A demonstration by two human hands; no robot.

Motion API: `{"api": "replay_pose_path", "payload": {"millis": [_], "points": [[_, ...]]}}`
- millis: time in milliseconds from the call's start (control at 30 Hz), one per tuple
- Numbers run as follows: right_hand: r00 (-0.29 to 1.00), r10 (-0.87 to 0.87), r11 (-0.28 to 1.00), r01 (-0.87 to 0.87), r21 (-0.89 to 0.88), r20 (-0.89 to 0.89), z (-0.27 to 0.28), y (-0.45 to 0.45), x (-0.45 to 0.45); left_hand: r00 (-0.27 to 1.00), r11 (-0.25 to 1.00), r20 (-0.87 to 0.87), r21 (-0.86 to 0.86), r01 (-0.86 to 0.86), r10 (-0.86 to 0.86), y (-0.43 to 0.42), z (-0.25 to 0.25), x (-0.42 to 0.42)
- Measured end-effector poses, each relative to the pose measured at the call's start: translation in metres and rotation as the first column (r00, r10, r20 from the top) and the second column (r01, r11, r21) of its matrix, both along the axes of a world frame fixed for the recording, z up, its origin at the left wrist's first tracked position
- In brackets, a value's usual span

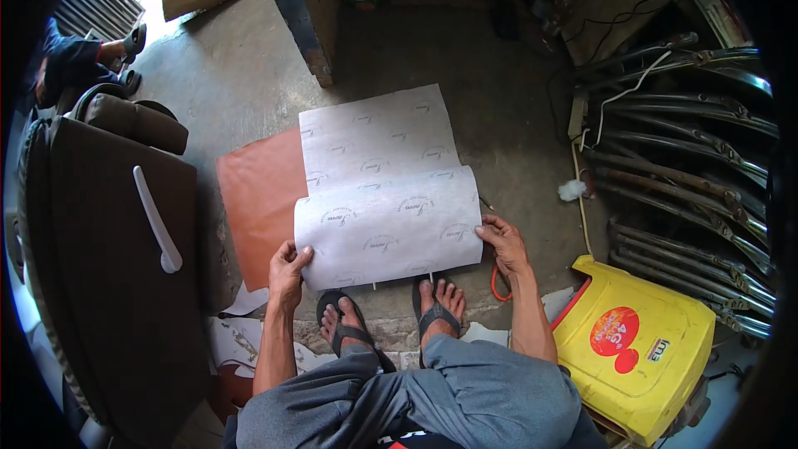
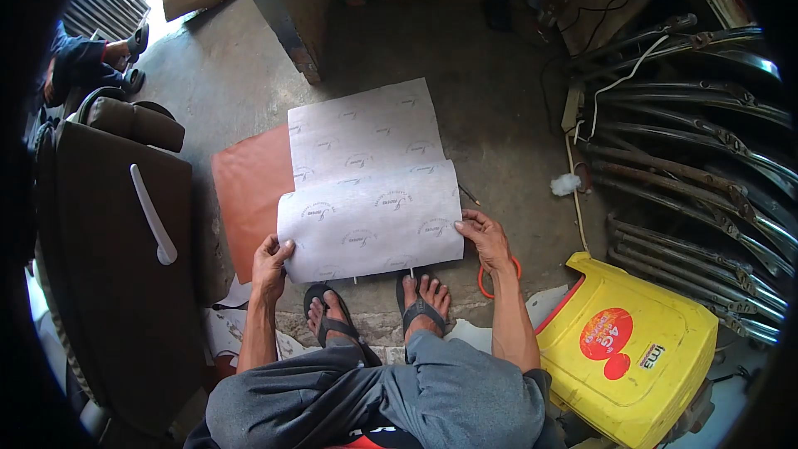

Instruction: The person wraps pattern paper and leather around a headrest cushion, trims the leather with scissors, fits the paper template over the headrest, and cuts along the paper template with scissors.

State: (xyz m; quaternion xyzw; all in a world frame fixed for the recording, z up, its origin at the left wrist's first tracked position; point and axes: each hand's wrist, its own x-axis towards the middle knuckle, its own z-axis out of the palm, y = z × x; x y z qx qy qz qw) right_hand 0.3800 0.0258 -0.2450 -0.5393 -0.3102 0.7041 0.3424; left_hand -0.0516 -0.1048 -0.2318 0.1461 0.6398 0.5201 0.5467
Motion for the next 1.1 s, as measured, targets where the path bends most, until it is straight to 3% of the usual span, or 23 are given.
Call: {"api": "replay_pose_path", "payload": {"millis": [367,433,533,667,867,1100], "points": [[0.999,-0.050,0.995,0.049,0.085,0.015,0.001,0.010,-0.001,0.999,1.000,0.039,-0.008,0.014,-0.014,0.009,0.003,0.003],[0.989,-0.125,0.990,0.121,0.066,0.075,0.003,0.011,0.002,0.999,0.999,0.048,-0.031,0.011,-0.009,0.010,0.006,0.009],[0.970,-0.241,0.961,0.235,0.143,0.027,-0.003,0.020,0.014,0.994,0.989,-0.021,-0.101,0.108,-0.111,0.013,0.006,0.019],[0.961,-0.265,0.953,0.248,0.174,0.079,-0.008,0.029,0.024,0.995,0.992,-0.041,-0.099,0.083,-0.087,0.029,0.010,0.036],[0.956,-0.281,0.951,0.266,0.157,0.083,-0.016,0.025,0.026,0.944,0.982,-0.285,-0.136,0.131,-0.165,0.039,0.007,0.035],[0.964,-0.250,0.962,0.236,0.138,0.092,-0.006,0.017,0.031,0.982,0.971,-0.123,-0.207,0.119,-0.147,0.027,0.009,0.027]]}}
